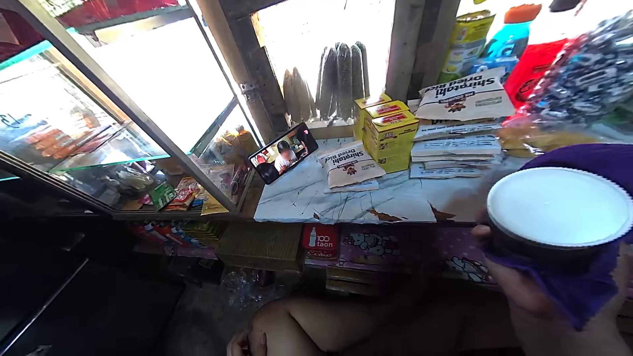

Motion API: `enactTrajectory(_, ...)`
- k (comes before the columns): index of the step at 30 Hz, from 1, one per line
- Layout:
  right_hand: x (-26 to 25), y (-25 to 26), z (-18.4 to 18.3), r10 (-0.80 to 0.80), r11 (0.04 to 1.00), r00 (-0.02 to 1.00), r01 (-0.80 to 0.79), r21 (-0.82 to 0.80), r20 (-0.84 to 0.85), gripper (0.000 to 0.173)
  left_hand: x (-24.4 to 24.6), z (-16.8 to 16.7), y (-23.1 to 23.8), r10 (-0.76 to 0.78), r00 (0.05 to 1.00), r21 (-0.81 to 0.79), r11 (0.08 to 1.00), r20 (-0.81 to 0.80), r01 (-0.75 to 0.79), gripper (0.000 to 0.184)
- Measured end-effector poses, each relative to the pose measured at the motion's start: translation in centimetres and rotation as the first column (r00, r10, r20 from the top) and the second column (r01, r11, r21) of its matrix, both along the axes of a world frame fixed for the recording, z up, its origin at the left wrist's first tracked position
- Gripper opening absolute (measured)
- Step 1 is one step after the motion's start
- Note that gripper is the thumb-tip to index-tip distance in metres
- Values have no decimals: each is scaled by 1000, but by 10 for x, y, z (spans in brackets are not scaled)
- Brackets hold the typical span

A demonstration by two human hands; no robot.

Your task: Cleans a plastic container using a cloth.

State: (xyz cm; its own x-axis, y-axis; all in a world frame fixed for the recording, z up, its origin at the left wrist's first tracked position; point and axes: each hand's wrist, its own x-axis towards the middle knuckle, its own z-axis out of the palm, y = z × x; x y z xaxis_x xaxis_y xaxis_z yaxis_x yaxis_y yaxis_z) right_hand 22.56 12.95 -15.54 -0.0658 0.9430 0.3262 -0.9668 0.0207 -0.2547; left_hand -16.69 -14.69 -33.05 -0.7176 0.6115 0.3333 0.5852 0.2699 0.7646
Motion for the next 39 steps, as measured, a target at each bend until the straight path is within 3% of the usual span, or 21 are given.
enactTrajectory(2,-3,0,4,37,999,998,-38,-20,-56,65,-6,14,9,91,962,-107,992,257,-65,52)
enactTrajectory(3,-4,-1,8,39,999,998,-41,-36,-52,66,-6,15,11,113,953,-112,990,282,-85,49)
enactTrajectory(5,-2,-2,10,13,999,1000,-13,-37,8,65,0,14,9,86,984,-43,996,156,-81,39)
enactTrajectory(8,1,-3,5,-25,1000,999,26,-18,42,62,7,4,2,-52,989,87,994,-140,64,22)
enactTrajectory(10,1,-2,6,-9,999,1000,9,-47,4,63,4,0,0,-102,969,99,987,-225,127,25)
enactTrajectory(12,2,0,6,23,998,1000,-24,-50,-21,68,-3,1,3,-63,994,29,997,-88,66,40)
enactTrajectory(14,2,1,5,33,997,999,-36,-62,-38,69,-11,7,9,47,974,-81,996,221,-30,52)
enactTrajectory(15,2,1,6,25,997,999,-27,-72,-38,69,-11,11,12,88,950,-109,992,298,-57,53)
enactTrajectory(18,4,1,3,14,997,999,-16,-69,-37,69,0,19,14,88,991,-133,988,104,-74,46)
enactTrajectory(21,1,1,2,16,1000,999,-17,-25,-29,70,24,26,15,-170,965,-86,984,-199,156,26)
enactTrajectory(23,-3,1,2,4,1000,1000,-4,10,9,69,51,37,29,-470,850,-101,882,-239,460,16)
enactTrajectory(25,-8,-1,4,11,999,999,-13,44,36,67,80,54,62,-736,651,-51,669,-186,741,20)
enactTrajectory(27,-11,-5,6,40,996,998,-43,81,39,64,105,77,106,-832,499,40,505,-243,862,32)
enactTrajectory(30,-18,-15,13,23,999,996,-26,30,85,65,154,127,168,-837,407,260,328,-365,908,54)
enactTrajectory(33,-28,-29,31,-102,993,973,113,-41,207,57,201,168,201,-876,319,419,154,-360,895,74)
enactTrajectory(36,-44,-50,54,-261,962,872,273,32,414,37,224,170,207,-902,298,529,96,-311,843,85)
enactTrajectory(39,-55,-63,50,-399,907,705,397,139,587,25,224,153,199,-968,211,680,65,-134,730,84)
